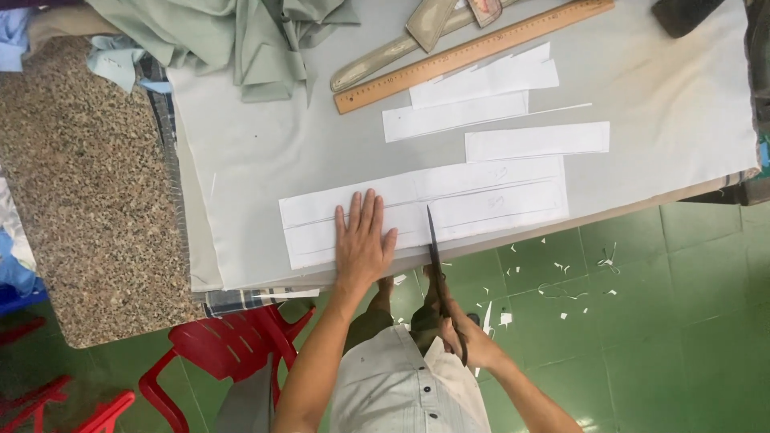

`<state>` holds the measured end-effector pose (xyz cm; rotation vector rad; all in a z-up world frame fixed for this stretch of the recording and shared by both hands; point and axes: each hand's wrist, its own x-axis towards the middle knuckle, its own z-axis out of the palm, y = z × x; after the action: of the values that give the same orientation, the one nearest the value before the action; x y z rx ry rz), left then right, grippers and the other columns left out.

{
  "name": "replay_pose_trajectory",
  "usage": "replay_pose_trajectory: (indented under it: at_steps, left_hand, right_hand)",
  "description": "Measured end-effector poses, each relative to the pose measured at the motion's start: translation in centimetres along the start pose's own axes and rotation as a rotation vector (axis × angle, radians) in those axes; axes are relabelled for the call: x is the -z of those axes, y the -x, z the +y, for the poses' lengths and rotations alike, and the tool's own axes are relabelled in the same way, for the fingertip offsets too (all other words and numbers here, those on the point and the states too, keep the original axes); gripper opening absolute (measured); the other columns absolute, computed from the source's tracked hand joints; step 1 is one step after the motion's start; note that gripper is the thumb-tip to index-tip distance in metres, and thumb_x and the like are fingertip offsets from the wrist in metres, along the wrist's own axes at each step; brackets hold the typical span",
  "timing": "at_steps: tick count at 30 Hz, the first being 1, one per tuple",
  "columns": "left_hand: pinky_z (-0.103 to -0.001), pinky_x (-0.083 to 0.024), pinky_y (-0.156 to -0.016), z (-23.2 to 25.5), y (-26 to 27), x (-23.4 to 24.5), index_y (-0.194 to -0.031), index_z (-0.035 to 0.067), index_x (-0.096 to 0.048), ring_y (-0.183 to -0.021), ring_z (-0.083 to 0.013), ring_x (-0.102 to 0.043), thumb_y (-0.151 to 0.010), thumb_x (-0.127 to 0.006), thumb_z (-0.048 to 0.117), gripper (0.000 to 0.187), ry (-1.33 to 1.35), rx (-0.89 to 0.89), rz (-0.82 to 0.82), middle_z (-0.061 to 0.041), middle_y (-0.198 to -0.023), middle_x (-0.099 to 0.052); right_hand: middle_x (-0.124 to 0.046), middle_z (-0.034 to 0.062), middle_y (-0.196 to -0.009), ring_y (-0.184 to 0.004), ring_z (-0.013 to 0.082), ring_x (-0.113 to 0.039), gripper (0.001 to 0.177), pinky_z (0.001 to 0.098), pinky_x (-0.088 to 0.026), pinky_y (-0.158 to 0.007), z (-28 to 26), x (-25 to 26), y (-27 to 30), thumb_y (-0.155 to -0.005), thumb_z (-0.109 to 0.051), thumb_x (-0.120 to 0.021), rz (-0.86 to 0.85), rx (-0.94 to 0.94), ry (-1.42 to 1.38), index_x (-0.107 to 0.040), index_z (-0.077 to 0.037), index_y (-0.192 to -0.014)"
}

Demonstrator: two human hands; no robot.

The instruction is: The person uses large shears to cut a large sheet of white paper with drawn lines into several long strips on a work table. The person repeatedly repositions the paper and cuts along the marked lines, separating the strips and leaving the cut pieces on the table.

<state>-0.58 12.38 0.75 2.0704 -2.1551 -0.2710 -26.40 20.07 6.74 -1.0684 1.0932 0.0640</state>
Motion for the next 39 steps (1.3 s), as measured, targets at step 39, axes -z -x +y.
replay_pose_trajectory:
  at_steps: [39]
  left_hand:
    - [-0.058, 0.002, -0.125, 0.5, -1.3, 0.3, -0.16, 0.009, -0.034, -0.159, -0.0313, -0.011, -0.106, -0.029, 0.049, 0.067, 0.173, 0.108, -0.208, -0.012, -0.172, -0.019]
  right_hand:
    - [-0.06, 0.0096, -0.047, -0.041, 0.021, -0.063, 0.039, 0.0303, -0.045, -0.041, -1.5, 1.6, -2.3, -0.101, -0.039, -0.057, 0.242, 0.112, -0.134, -0.063, -0.002, -0.095]
